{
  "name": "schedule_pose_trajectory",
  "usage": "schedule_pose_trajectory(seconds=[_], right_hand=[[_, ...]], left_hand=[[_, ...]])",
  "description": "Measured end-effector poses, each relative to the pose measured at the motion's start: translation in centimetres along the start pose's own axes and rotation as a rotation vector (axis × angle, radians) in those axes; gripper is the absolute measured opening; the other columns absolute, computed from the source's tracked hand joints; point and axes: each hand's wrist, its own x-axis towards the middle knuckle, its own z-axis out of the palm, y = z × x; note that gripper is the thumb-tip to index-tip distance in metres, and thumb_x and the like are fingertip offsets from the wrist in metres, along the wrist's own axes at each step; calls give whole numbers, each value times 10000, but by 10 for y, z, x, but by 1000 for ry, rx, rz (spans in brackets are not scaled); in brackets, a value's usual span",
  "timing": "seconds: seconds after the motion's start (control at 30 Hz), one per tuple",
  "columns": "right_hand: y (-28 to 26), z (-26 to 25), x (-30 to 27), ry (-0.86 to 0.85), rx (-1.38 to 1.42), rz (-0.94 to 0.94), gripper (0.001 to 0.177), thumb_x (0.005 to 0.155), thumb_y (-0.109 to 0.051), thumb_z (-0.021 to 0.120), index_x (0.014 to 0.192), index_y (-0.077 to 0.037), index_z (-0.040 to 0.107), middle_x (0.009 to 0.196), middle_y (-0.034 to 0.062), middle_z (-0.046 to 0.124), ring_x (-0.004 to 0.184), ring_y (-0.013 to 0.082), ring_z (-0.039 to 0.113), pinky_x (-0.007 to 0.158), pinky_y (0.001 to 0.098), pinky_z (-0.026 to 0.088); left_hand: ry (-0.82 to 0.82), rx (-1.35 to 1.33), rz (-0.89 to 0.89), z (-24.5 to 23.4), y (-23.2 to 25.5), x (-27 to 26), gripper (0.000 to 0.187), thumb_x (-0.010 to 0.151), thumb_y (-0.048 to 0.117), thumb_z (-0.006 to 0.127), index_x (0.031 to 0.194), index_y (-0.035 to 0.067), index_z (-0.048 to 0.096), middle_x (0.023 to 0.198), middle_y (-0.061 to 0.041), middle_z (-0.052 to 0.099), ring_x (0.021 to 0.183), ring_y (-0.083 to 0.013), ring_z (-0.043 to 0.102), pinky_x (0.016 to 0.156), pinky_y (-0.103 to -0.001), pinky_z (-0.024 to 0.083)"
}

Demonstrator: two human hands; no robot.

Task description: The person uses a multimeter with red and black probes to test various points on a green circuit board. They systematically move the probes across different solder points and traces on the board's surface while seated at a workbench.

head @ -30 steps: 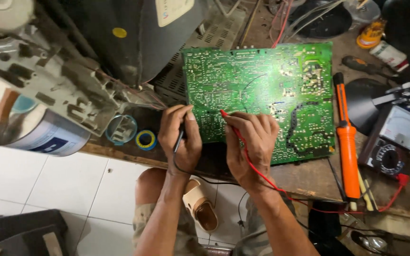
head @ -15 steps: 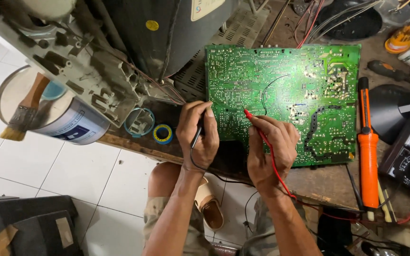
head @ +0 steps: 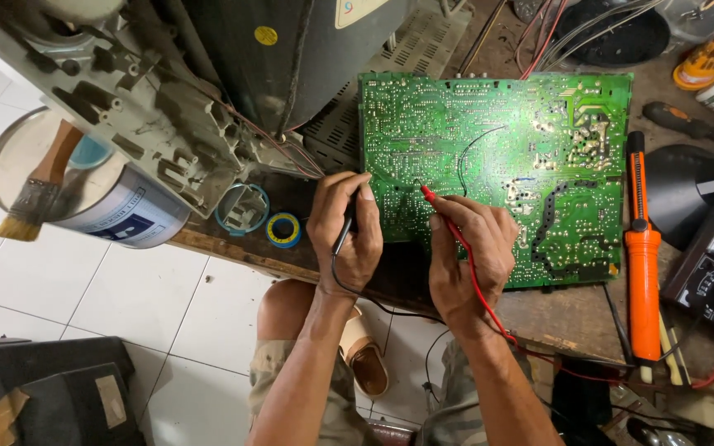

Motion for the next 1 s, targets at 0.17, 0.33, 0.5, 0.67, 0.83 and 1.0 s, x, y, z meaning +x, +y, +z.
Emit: schedule_pose_trajectory(seconds=[0.17, 0.33, 0.5, 0.67, 0.83, 1.0], right_hand=[[-1, -2, 1, -18, -8, 11, 112, 1086, -54, 773, 1184, -97, 805, 1142, 69, 820, 992, 272, 709, 1040, 421, 444], [-6, -3, 8, -38, -74, 13, 81, 1081, -58, 777, 1139, -115, 787, 1109, 36, 804, 972, 258, 686, 1064, 443, 431], [-15, -8, 25, -96, -109, 12, 91, 1086, -21, 758, 1083, -112, 753, 1022, 28, 784, 892, 259, 661, 1038, 463, 429], [-11, -9, 26, -110, -94, 34, 87, 1076, -36, 766, 1077, -115, 729, 1002, 30, 778, 873, 269, 650, 1034, 482, 426], [-8, -10, 24, -121, -102, 55, 86, 1091, -61, 755, 1068, -141, 734, 984, 4, 772, 879, 244, 657, 1048, 473, 423], [-6, -8, 24, -119, -115, 56, 91, 1074, -67, 769, 1057, -151, 736, 975, -8, 773, 878, 234, 661, 1046, 468, 430]], left_hand=[[3, -5, 0, 0, 0, 0, 158, 1076, -13, 643, 1143, -6, 785, 1016, -134, 735, 857, -331, 738, 779, -412, 613], [7, -8, 2, 0, 0, 0, 157, 1075, -15, 648, 1144, -9, 789, 1013, -139, 737, 854, -330, 739, 779, -417, 619], [6, -8, 14, 0, 0, -1, 161, 1071, -23, 647, 1144, -15, 790, 1014, -148, 732, 867, -349, 747, 792, -418, 628], [5, -1, 19, 0, 2, 0, 164, 1071, -29, 643, 1146, -11, 788, 1013, -151, 731, 861, -354, 743, 782, -428, 628], [-2, 9, 20, -1, 3, 1, 175, 1072, -20, 635, 1152, -2, 790, 1019, -140, 724, 850, -340, 740, 784, -416, 625], [-5, 18, 24, -2, 5, 2, 167, 1072, -17, 645, 1140, -4, 797, 1019, -142, 730, 847, -343, 742, 782, -414, 626]])
